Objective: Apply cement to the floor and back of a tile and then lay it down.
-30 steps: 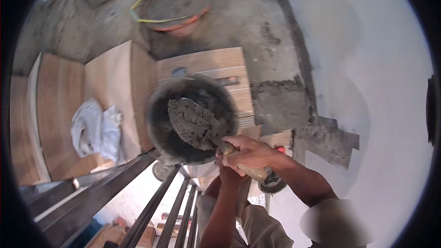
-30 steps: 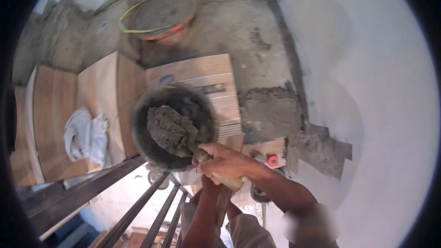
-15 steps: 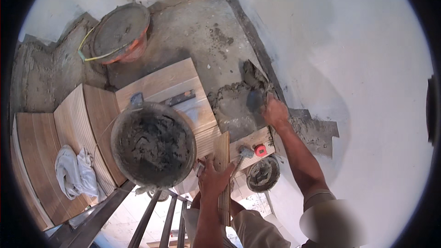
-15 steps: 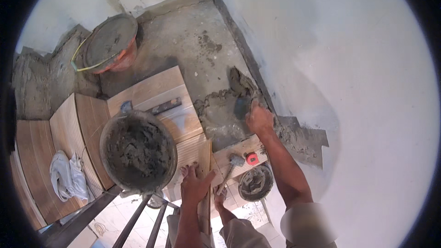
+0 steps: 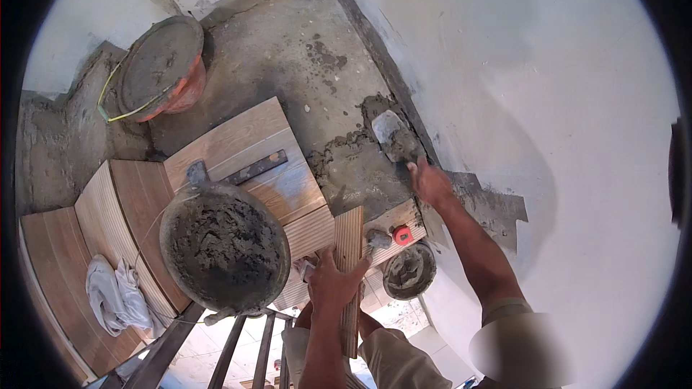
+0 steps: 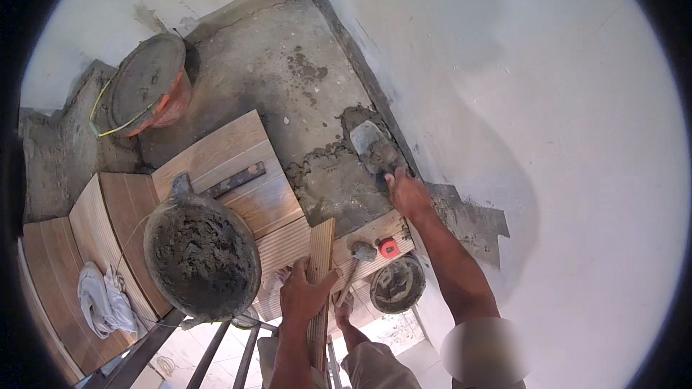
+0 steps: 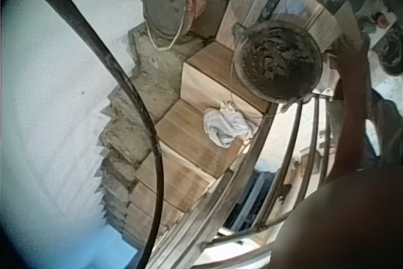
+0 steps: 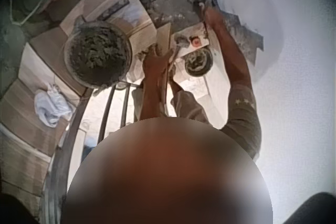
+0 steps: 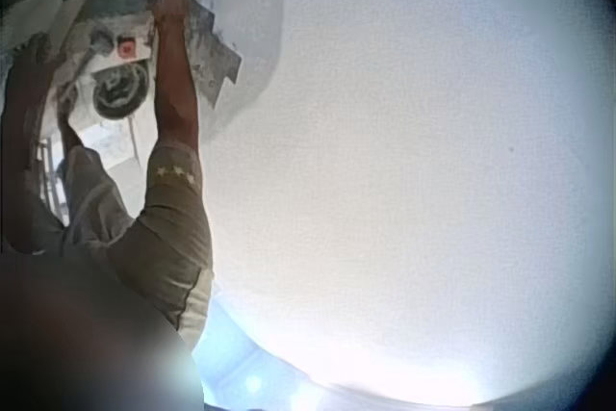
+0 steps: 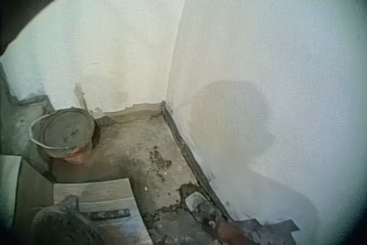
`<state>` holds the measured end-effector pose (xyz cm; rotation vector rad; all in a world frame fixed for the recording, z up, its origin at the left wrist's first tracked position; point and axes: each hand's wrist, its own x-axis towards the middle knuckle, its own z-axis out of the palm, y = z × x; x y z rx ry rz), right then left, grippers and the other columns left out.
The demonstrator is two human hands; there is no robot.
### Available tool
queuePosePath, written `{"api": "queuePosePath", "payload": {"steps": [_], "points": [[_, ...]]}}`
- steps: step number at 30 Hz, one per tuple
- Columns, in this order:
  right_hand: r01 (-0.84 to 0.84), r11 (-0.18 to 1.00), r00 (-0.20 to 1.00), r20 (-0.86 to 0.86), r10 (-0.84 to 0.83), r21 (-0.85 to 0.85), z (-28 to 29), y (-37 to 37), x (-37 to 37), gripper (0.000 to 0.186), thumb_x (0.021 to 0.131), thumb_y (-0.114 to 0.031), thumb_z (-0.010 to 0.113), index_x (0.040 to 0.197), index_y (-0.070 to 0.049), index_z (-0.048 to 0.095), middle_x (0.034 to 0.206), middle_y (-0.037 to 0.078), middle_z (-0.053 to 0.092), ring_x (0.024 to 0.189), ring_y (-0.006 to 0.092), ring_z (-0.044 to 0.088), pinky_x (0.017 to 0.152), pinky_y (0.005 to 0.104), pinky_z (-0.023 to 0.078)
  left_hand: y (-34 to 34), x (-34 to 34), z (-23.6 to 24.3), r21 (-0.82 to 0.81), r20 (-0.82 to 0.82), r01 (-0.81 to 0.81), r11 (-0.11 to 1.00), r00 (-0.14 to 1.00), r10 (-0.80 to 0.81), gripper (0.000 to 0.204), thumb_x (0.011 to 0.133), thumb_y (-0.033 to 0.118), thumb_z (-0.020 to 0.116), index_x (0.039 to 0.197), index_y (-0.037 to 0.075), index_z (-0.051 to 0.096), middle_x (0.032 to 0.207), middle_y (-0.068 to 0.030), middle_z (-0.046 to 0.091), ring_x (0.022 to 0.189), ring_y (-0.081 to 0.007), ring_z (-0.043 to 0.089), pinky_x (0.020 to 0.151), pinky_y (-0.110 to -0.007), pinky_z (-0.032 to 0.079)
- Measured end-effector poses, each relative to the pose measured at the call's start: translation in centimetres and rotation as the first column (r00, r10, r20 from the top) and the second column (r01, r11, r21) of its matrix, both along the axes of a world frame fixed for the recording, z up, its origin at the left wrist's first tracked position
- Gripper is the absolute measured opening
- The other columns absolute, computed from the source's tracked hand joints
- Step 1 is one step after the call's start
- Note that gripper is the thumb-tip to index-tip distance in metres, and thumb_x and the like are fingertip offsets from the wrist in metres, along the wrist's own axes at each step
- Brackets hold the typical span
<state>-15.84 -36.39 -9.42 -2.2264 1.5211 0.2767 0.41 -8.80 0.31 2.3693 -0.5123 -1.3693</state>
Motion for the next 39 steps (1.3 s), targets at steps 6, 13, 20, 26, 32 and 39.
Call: {"api": "queuePosePath", "payload": {"steps": [6, 13, 20, 26, 32, 39], "points": [[-0.145, 0.987, 0.989, 0.027, 0.143, 0.063, -2.5, -6.7, -1.1, 0.057, 0.108, -0.045, 0.043, 0.093, 0.004, 0.068, 0.083, 0.035, 0.067, 0.085, 0.0534, 0.067, 0.076, 0.0592, 0.053, -0.9, -1.2, 0.0, -0.017, -0.055, -0.008, 1.0, 0.998, 0.007, 0.092, 0.076, 0.061, 0.08, 0.142, 0.002, 0.054, 0.127, -0.0272, 0.067, 0.118, -0.0408, 0.066, 0.103, -0.046, 0.049], [-0.048, 0.995, 0.995, -0.08, 0.055, 0.089, -0.2, -2.2, -4.6, 0.061, 0.108, -0.046, 0.044, 0.088, 0.007, 0.068, 0.074, 0.028, 0.068, 0.065, 0.0406, 0.07, 0.065, 0.0518, 0.053, -0.9, -0.7, 0.3, -0.004, -0.094, 0.044, 0.999, 0.995, -0.044, 0.096, 0.076, 0.062, 0.077, 0.144, 0.001, 0.05, 0.13, -0.0289, 0.065, 0.123, -0.0425, 0.063, 0.108, -0.048, 0.046], [0.432, 0.587, 0.676, 0.184, -0.713, 0.685, -1.1, 2.5, 0.1, 0.066, 0.106, -0.064, 0.04, 0.092, -0.002, 0.06, 0.061, 0.004, 0.053, 0.05, 0.0177, 0.056, 0.05, 0.0377, 0.049, 0.1, 0.2, 0.0, 0.001, -0.019, -0.018, 1.0, 1.0, 0.018, 0.092, 0.075, 0.061, 0.08, 0.143, 0.004, 0.052, 0.128, -0.0281, 0.066, 0.119, -0.0424, 0.065, 0.104, -0.048, 0.048], [0.282, 0.656, 0.887, 0.07, -0.456, 0.7, 0.6, -2.5, 5.7, 0.06, 0.106, -0.056, 0.045, 0.101, 0.001, 0.064, 0.07, 0.01, 0.063, 0.052, 0.0223, 0.06, 0.054, 0.043, 0.052, 1.5, -0.2, -0.2, 0.011, 0.036, -0.013, 1.0, 0.999, 0.013, 0.091, 0.075, 0.06, 0.08, 0.143, 0.005, 0.052, 0.127, -0.028, 0.067, 0.119, -0.0436, 0.065, 0.104, -0.048, 0.048], [-0.223, 0.973, 0.971, -0.072, 0.227, 0.068, -0.6, 2.1, 2.2, 0.057, 0.106, -0.051, 0.045, 0.106, 0.003, 0.063, 0.09, 0.033, 0.07, 0.082, 0.049, 0.07, 0.072, 0.0566, 0.055, 1.0, -0.1, -0.6, -0.01, -0.045, -0.063, 0.998, 0.997, 0.062, 0.09, 0.076, 0.06, 0.08, 0.141, 0.004, 0.054, 0.128, -0.0275, 0.067, 0.118, -0.0429, 0.065, 0.104, -0.047, 0.048], [0.028, 0.97, 0.983, 0.17, -0.071, 0.24, -1.4, 8.6, -1.4, 0.051, 0.107, -0.039, 0.045, 0.117, 0.008, 0.061, 0.108, 0.038, 0.065, 0.106, 0.0522, 0.064, 0.09, 0.0575, 0.051, 2.4, 0.5, -0.4, 0.029, 0.047, -0.075, 0.997, 0.996, 0.074, 0.092, 0.075, 0.061, 0.079, 0.142, 0.004, 0.054, 0.128, -0.0257, 0.067, 0.12, -0.0415, 0.065, 0.105, -0.046, 0.048]]}}
